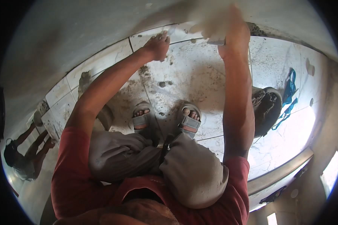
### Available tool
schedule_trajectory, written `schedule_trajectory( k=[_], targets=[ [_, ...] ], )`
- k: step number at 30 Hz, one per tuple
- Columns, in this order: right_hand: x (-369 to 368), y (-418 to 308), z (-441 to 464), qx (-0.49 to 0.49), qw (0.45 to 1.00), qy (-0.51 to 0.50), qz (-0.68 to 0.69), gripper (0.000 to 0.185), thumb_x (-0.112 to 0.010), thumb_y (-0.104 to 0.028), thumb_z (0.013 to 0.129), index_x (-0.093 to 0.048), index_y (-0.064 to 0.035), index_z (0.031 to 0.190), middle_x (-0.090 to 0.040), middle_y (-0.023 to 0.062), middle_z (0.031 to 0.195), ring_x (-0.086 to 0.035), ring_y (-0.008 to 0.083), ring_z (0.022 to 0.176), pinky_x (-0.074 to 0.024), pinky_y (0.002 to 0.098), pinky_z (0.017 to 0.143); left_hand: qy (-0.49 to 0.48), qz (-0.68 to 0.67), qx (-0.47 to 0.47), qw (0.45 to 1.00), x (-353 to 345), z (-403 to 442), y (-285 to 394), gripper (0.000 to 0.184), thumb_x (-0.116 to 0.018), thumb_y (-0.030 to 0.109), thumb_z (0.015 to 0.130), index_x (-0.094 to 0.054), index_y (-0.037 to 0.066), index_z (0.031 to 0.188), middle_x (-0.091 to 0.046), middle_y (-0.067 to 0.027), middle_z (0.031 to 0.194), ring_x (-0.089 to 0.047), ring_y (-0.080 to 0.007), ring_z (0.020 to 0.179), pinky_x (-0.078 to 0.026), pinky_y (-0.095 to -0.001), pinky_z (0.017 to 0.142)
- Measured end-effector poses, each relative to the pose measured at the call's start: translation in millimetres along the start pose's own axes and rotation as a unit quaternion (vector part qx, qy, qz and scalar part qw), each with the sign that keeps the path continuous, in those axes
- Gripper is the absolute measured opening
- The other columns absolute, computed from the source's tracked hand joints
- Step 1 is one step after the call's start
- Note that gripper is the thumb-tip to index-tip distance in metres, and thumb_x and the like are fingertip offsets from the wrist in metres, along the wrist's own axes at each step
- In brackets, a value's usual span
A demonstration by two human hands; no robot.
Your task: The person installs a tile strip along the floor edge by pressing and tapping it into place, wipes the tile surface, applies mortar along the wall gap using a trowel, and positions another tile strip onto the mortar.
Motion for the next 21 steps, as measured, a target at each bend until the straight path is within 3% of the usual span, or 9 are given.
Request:
schedule_trajectory(
  k=[1,3,5,7,11,13,15,18,21],
  targets=[
    [9.3,-5.3,1.5,0.004,1.000,0.007,0.000,0.038,-0.041,-0.034,0.094,-0.057,-0.0004,0.096,-0.060,0.0176,0.099,-0.050,0.0193,0.054,-0.0459,0.0351,0.053,-0.016,0.009,0.004,1.000,-3.5,-0.7,-1.7,0.066,-0.057,0.013,0.072,-0.034,-0.013,0.128,-0.024,-0.0355,0.138,-0.035,-0.0451,0.125,-0.032,-0.0484,0.102],
    [4.6,-15.1,1.4,0.020,0.986,-0.107,0.129,0.035,-0.043,-0.032,0.094,-0.055,-0.0004,0.097,-0.059,0.0175,0.099,-0.049,0.0199,0.053,-0.0450,0.0372,0.053,-0.008,0.010,-0.004,1.000,-5.1,0.7,-2.9,0.065,-0.058,0.014,0.071,-0.036,-0.013,0.127,-0.025,-0.0353,0.137,-0.035,-0.0441,0.125,-0.034,-0.0477,0.101],
    [11.8,-9.8,-0.1,0.023,0.985,-0.079,0.150,0.032,-0.044,-0.031,0.093,-0.052,-0.0002,0.097,-0.058,0.0184,0.101,-0.048,0.0207,0.052,-0.0431,0.0394,0.054,-0.002,0.021,0.001,1.000,-5.6,0.0,-1.8,0.066,-0.060,0.013,0.071,-0.036,-0.012,0.127,-0.025,-0.0344,0.138,-0.035,-0.0431,0.125,-0.034,-0.0467,0.101],
    [15.6,-0.9,6.3,0.005,0.999,-0.004,0.049,0.034,-0.043,-0.033,0.093,-0.050,0.0001,0.098,-0.058,0.0189,0.102,-0.049,0.0213,0.055,-0.0415,0.0401,0.054,-0.001,0.026,-0.001,1.000,2.3,0.3,1.3,0.064,-0.059,0.013,0.072,-0.037,-0.011,0.127,-0.027,-0.0331,0.138,-0.038,-0.0416,0.124,-0.034,-0.0457,0.101],
    [37.9,-11.8,21.5,0.022,0.983,-0.096,0.156,0.037,-0.039,-0.035,0.094,-0.049,0.0005,0.097,-0.057,0.0192,0.100,-0.049,0.0214,0.060,-0.0420,0.0401,0.057,-0.025,0.050,0.002,0.998,-1.8,1.6,0.5,0.062,-0.062,0.016,0.072,-0.040,-0.010,0.124,-0.031,-0.0314,0.136,-0.043,-0.0386,0.120,-0.036,-0.0438,0.100],
    [46.9,-8.4,25.9,0.042,0.997,-0.015,0.068,0.038,-0.038,-0.036,0.094,-0.049,0.0000,0.098,-0.055,0.0199,0.104,-0.050,0.0223,0.062,-0.0430,0.0413,0.060,-0.123,0.025,0.030,0.992,-2.9,1.2,1.9,0.054,-0.058,0.016,0.075,-0.044,-0.009,0.121,-0.033,-0.0311,0.135,-0.045,-0.0382,0.118,-0.038,-0.0433,0.098],
    [45.3,-9.1,30.1,0.008,0.995,-0.018,0.102,0.048,-0.050,-0.043,0.089,-0.051,0.0042,0.095,-0.050,0.0088,0.060,-0.051,0.0207,0.044,-0.0446,0.0366,0.043,-0.052,0.052,0.000,0.997,9.9,1.9,4.2,0.041,-0.051,0.010,0.077,-0.048,-0.008,0.114,-0.038,-0.0308,0.132,-0.050,-0.0397,0.112,-0.041,-0.0447,0.094],
    [76.0,-40.0,38.6,0.029,0.986,0.010,0.161,0.042,-0.050,-0.039,0.089,-0.050,0.0025,0.089,-0.049,0.0091,0.059,-0.050,0.0220,0.046,-0.0429,0.0392,0.044,-0.055,0.021,0.003,0.998,16.2,1.4,5.0,0.034,-0.045,0.007,0.078,-0.050,-0.007,0.109,-0.042,-0.0306,0.128,-0.053,-0.0430,0.106,-0.042,-0.0461,0.092],
    [114.6,-46.1,58.3,0.101,0.976,0.025,0.194,0.039,-0.049,-0.038,0.089,-0.048,0.0002,0.084,-0.049,0.0104,0.062,-0.049,0.0223,0.046,-0.0427,0.0384,0.043,-0.066,0.014,0.011,0.998,17.3,-2.6,7.1,0.042,-0.059,0.012,0.075,-0.050,-0.004,0.112,-0.038,-0.0324,0.131,-0.048,-0.0372,0.116,-0.041,-0.0447,0.093]
  ],
)
Point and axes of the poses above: each hand's wrist, its own z-axis towards the middle knuckle, its own x-axis out of the back of the hand, y = z × x, the point moved 10 cm from there along z, towards the middle knuckle
